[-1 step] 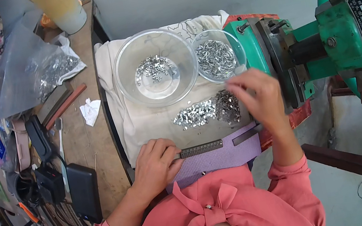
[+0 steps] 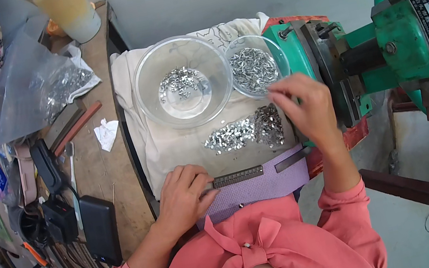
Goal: The person places small silver metal pieces into a purple grid-like tray, then uses a green press machine to process them. They repeat this cycle of loading the tray and operating the press throughout the clip.
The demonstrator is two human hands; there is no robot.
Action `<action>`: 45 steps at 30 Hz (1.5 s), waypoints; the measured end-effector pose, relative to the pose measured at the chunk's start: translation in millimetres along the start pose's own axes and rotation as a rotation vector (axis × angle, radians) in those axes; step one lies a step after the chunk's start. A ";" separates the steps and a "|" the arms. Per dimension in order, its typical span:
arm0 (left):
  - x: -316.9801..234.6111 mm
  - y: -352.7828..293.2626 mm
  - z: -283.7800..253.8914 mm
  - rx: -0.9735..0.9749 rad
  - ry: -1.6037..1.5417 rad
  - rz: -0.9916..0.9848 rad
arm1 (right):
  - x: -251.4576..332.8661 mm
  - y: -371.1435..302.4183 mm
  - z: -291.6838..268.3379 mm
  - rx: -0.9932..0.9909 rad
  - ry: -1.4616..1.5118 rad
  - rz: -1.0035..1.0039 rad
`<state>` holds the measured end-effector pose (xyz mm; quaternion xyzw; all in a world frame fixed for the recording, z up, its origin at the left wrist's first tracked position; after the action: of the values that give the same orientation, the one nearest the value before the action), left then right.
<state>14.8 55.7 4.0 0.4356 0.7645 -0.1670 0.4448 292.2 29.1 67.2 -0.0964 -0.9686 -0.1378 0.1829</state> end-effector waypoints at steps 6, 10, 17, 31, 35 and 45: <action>0.6 2.5 1.0 -0.028 -0.065 -0.046 | -15.9 48.0 27.1 0.065 -0.079 -0.071; 4.4 2.4 2.2 -0.037 -0.110 -0.078 | -16.4 64.1 51.5 0.106 -0.163 -0.142; -7.7 -2.1 -2.0 -0.044 -0.195 -0.085 | -1.8 76.1 51.0 0.168 -0.261 -0.199; -63.5 16.8 -20.3 -0.002 -0.120 0.120 | 10.3 79.6 43.8 0.260 -0.301 -0.198; -68.4 42.9 -30.1 -0.064 -0.067 0.213 | -3.3 76.8 48.8 0.232 -0.160 -0.182; -62.4 134.4 -27.0 -0.272 0.003 0.269 | -47.4 51.8 35.4 0.207 0.538 0.232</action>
<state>123.9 116.6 88.0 0.4698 0.7157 -0.0008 0.5167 336.2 82.2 29.4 -0.1470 -0.8768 -0.0374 0.4562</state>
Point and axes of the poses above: each hand's wrist, its own y-axis towards the middle knuckle, its own z-axis out of the palm, x = y × z, the point moved 3 cm from there along y, towards the middle knuckle, and after that the axes turned 11 degrees about -y, right-handed, at the moved point
